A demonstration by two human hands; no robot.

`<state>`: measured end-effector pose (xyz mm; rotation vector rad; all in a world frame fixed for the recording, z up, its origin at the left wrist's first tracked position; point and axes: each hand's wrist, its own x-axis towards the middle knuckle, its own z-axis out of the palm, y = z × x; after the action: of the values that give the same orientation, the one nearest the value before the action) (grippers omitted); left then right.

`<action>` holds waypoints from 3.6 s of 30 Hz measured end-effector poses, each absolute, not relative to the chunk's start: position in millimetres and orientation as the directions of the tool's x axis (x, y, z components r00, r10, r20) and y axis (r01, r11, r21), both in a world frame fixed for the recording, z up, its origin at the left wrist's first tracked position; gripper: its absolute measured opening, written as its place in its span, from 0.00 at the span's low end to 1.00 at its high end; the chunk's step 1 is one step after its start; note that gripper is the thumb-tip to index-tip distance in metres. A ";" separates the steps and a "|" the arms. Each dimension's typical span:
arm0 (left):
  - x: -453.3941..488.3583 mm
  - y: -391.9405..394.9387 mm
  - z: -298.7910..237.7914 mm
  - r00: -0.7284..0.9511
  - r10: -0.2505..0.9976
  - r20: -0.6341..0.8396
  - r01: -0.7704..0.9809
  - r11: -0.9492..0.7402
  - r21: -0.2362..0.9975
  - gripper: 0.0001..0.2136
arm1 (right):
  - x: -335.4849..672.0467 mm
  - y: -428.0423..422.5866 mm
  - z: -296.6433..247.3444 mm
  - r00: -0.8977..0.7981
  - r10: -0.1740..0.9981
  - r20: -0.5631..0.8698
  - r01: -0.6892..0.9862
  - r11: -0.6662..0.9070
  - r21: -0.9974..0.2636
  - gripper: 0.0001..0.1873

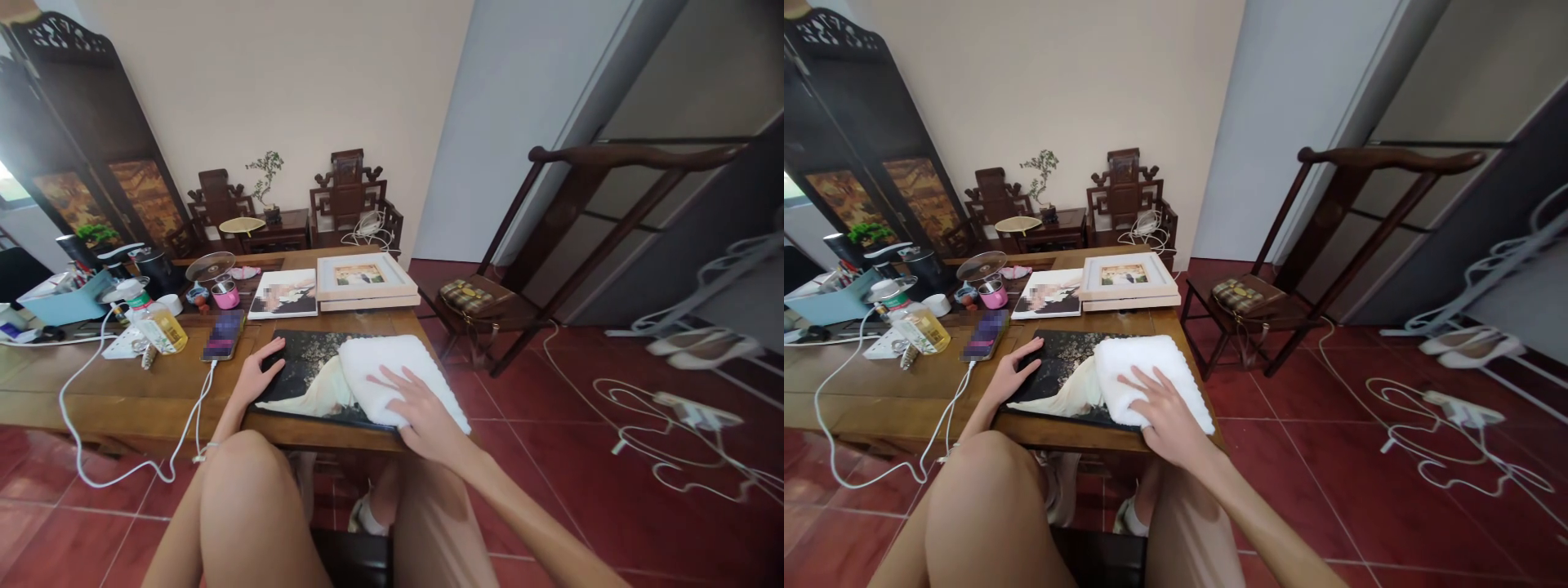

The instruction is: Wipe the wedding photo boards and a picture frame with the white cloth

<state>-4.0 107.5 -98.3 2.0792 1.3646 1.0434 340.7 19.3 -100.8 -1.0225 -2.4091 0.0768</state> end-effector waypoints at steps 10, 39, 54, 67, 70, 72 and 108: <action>0.2 107.7 -97.9 0.203 0.906 0.371 0.572 -0.417 0.706 0.21 | 359.0 112.0 -98.2 -0.477 0.782 0.401 0.757 0.597 -0.264 0.23; -3.3 102.3 -99.7 0.181 0.894 0.410 0.579 -0.434 0.690 0.18 | 323.7 65.4 -102.2 -0.464 0.773 0.433 0.754 0.601 -0.265 0.23; -2.2 101.7 -98.1 0.181 0.893 0.413 0.580 -0.436 0.688 0.17 | 346.4 74.7 -100.6 -0.520 0.742 0.424 0.710 0.651 -0.269 0.24; -3.6 109.5 -101.4 0.243 0.884 0.398 0.551 -0.464 0.694 0.17 | 326.1 -1.9 -92.8 -0.635 0.676 0.375 0.633 0.733 -0.249 0.22; -4.9 109.7 -101.1 0.255 0.885 0.390 0.539 -0.465 0.703 0.18 | 331.1 -3.0 -90.9 -0.664 0.659 0.353 0.619 0.749 -0.236 0.22; -5.5 109.5 -100.6 0.257 0.885 0.387 0.533 -0.464 0.707 0.18 | 335.1 13.5 -90.8 -0.634 0.690 0.349 0.649 0.720 -0.245 0.23; -6.5 110.0 -103.2 0.294 0.892 0.345 0.588 -0.453 0.670 0.21 | 248.5 33.6 -73.3 -0.649 0.715 0.258 0.662 0.699 -0.270 0.27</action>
<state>-6.5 110.0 -103.2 2.1507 1.3234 0.9822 248.5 33.6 -73.3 -1.0787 -2.5650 0.2151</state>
